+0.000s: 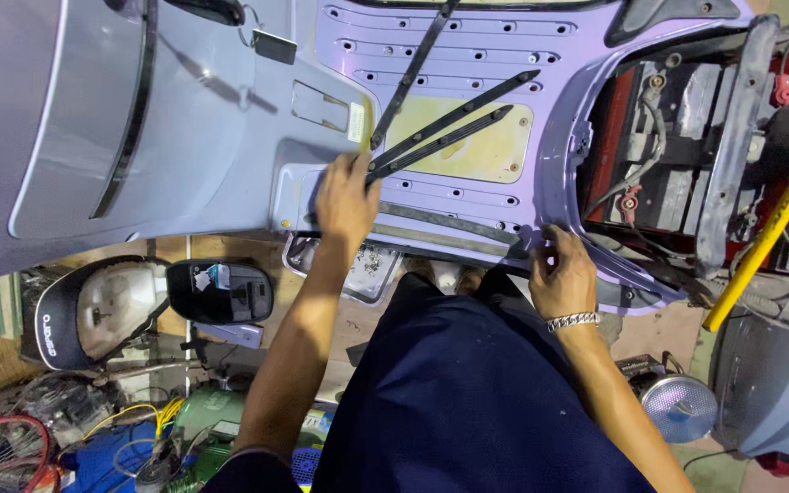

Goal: The person installs black rubber strips onto the footboard of a purple scooter, using a rubber mallet to hammer them into place. They then work with wires near the battery compartment and handle some small parts removed from the frame.

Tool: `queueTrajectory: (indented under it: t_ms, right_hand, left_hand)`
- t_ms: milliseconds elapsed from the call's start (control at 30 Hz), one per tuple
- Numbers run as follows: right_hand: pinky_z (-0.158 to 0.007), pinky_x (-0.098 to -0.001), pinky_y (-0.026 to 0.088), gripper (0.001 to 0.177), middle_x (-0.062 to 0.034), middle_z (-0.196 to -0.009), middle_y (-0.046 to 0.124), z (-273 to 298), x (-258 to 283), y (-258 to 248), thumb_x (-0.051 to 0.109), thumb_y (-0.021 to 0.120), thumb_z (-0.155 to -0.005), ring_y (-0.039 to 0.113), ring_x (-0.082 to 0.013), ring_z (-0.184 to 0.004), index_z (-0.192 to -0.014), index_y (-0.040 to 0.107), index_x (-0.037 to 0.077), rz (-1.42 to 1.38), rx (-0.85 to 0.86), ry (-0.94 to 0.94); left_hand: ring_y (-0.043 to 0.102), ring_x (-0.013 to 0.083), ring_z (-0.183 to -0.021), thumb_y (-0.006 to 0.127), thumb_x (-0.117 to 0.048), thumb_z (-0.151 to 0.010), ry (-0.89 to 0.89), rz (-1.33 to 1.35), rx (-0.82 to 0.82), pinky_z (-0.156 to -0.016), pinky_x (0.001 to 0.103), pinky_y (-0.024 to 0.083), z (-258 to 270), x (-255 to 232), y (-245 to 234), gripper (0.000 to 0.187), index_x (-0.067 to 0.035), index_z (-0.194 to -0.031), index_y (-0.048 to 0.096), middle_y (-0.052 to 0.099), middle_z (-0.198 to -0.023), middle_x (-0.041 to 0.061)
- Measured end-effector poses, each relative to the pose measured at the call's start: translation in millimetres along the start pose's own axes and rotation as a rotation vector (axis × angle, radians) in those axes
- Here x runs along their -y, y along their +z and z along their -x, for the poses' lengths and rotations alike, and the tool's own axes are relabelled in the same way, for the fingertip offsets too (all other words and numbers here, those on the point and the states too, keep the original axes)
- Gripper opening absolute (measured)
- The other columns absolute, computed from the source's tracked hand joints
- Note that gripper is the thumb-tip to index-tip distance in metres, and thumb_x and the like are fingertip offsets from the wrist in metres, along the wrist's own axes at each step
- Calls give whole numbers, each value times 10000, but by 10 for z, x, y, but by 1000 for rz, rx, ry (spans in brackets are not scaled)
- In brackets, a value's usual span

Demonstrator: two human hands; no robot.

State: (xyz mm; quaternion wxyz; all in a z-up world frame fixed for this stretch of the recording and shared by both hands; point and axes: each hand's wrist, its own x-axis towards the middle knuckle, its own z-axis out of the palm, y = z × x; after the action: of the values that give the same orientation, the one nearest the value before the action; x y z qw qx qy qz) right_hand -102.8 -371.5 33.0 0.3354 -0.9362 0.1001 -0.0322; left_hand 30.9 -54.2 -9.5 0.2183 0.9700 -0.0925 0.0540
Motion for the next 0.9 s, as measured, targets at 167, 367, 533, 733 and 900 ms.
queueTrajectory:
  t_ms: [167, 367, 533, 733, 900]
  right_hand:
    - [-842, -479, 538, 351, -195, -1131, 679, 79, -11, -62, 110, 733, -888, 663, -425, -997, -1225, 658, 44, 63, -2, -34]
    - [-838, -457, 541, 386, -135, -1236, 671, -20, 121, 65, 135, 735, -845, 654, -380, -1071, -1224, 679, 89, 52, 49, -124]
    - [-817, -437, 546, 335, -81, -1130, 683, -205, 156, 219, 121, 728, -819, 623, -325, -1041, -1154, 723, 106, 253, 128, -208]
    - [-823, -436, 529, 288, -98, -1040, 659, -293, 87, 132, 95, 688, -846, 609, -326, -992, -1129, 731, 68, 296, 154, -344]
    - [-869, -435, 506, 301, -100, -1079, 658, -306, 115, 138, 86, 667, -874, 596, -324, -1019, -1169, 728, 76, 346, 186, -342]
  left_hand:
    - [571, 440, -1131, 745, -38, -730, 120, 48, 86, -959, 500, 475, -388, -77, 325, 498, -40, -1219, 651, 520, -1296, 249]
    - [580, 416, -1099, 732, -15, -739, 179, 76, 120, -957, 500, 490, -606, 59, 471, 434, -21, -1163, 642, 542, -1234, 221]
    - [582, 367, -1134, 743, -49, -767, 314, 9, -46, -944, 484, 471, -726, -5, 438, 392, -66, -1149, 660, 591, -1208, 160]
    - [557, 379, -1122, 767, -137, -799, 29, -65, -69, -950, 498, 440, -22, 20, -24, 383, -56, -1161, 671, 590, -1185, 180]
    - [576, 371, -1079, 736, -68, -823, -82, -143, -68, -910, 482, 455, 495, 203, -354, 330, -24, -1144, 668, 611, -1179, 174]
